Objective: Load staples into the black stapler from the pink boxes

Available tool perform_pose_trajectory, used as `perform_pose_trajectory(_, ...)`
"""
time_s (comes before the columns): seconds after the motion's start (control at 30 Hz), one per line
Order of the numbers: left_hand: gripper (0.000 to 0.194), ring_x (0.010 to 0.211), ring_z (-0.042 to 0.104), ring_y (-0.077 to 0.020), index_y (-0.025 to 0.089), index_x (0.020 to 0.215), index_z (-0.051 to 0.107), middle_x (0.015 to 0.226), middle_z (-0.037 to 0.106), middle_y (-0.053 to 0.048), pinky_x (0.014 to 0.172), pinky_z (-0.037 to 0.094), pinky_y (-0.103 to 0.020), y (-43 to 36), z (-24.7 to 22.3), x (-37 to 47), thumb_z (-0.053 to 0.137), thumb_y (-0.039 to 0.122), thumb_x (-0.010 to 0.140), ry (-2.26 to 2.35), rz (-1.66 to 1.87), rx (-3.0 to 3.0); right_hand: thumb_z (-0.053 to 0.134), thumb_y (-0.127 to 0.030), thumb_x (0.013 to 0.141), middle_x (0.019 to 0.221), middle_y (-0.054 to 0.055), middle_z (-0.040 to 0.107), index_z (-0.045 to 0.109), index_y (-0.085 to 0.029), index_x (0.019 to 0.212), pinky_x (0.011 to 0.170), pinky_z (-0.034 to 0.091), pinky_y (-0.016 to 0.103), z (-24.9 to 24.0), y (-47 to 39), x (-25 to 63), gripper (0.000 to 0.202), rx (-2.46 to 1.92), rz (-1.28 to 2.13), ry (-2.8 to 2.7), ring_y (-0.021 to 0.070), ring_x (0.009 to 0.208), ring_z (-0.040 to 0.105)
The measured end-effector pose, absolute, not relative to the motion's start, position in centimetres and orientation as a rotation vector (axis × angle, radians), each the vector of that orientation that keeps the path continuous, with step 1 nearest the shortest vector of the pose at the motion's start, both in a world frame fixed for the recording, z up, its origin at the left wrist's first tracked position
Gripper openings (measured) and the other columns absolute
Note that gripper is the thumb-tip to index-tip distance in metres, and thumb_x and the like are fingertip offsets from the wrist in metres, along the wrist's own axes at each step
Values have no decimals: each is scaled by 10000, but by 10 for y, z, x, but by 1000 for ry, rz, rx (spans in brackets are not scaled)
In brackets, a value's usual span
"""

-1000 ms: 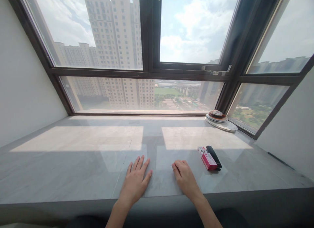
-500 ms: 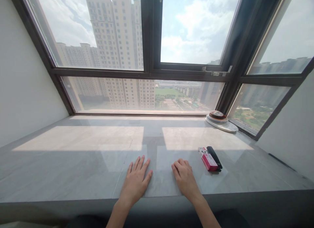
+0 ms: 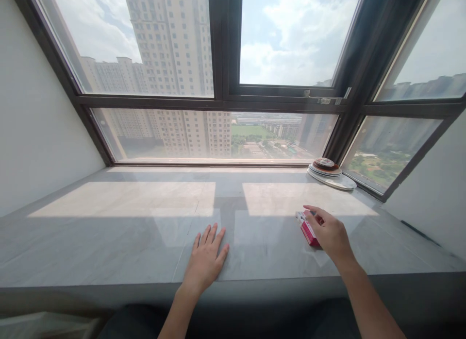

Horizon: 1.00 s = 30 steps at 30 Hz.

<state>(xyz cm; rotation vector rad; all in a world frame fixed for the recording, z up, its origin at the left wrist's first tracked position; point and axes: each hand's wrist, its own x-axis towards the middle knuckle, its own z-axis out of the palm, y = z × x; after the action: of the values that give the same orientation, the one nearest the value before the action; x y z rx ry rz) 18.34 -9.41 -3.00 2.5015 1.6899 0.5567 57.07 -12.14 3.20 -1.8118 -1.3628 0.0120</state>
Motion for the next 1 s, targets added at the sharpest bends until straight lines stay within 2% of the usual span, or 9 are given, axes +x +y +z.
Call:
perform_pose_trajectory(0.17,526,1528,194,-261,344,1516,400,1635,285,-8,1229,151,-509,-95,-31,187,339,488,1014,1721,564,2486,645,-660,790,717,109,670,704,-149,1243,586,376,329,23,-109,672,685,-2009,588,-1321,215,579,557)
perform_pose_trajectory(0.27,524,1527,192,-263,339,1510,408,1633,294,-11,1228,148,-503,-95,-32,188,344,490,1012,1721,576,2499,635,-681,763,565,22,580,726,-162,1169,485,266,277,8,-111,663,665,-1894,923,-1330,156,452,436)
perform_pose_trajectory(0.37,526,1526,196,-262,328,1508,411,1631,299,-21,1226,148,-502,-95,-31,187,344,499,1015,1710,588,2498,608,-689,769,478,-56,450,722,-159,1132,460,203,251,2,-114,617,652,-1765,1029,-1298,118,410,338)
perform_pose_trajectory(0.43,529,1526,197,-254,319,1503,420,1631,299,-26,1225,151,-495,-96,-31,186,336,512,1018,1689,595,2481,581,-682,801,493,-51,475,722,-158,1116,461,220,243,2,-113,576,627,-1676,1048,-1318,113,415,339)
perform_pose_trajectory(0.53,532,1516,228,-243,302,1483,450,1607,352,-32,1224,150,-483,-95,-28,183,302,534,1028,1642,649,2390,559,-653,846,606,2,613,741,-176,1041,507,323,249,2,-106,509,546,-1629,944,-1385,151,504,468)
perform_pose_trajectory(0.63,555,1447,368,-237,270,1465,474,1510,499,-49,1212,191,-455,-92,-22,181,264,549,1034,1591,760,2202,521,-582,916,794,39,710,731,-196,1052,607,410,262,-4,-96,441,460,-1496,831,-1511,205,688,597)
perform_pose_trajectory(0.73,590,1307,515,-253,232,1453,486,1367,620,-79,1155,297,-427,-87,-16,187,280,574,1019,1600,864,2018,472,-526,972,857,41,727,707,-213,1106,649,417,258,-12,-89,385,414,-1431,731,-1594,205,738,622)
perform_pose_trajectory(0.9,622,1243,530,-304,166,1446,461,1378,574,-134,1076,371,-414,-89,-11,206,540,473,912,1809,972,2041,497,-557,958,672,23,660,718,-200,1132,590,374,263,-20,-84,366,455,-1566,555,-1520,200,643,602)
perform_pose_trajectory(1.0,555,1177,552,-290,191,1402,500,1277,590,-126,1011,414,-395,-96,-10,209,567,404,895,1922,1016,2076,515,-604,929,606,0,600,705,-161,1207,591,381,274,-23,-86,400,556,-1630,523,-1433,204,620,595)
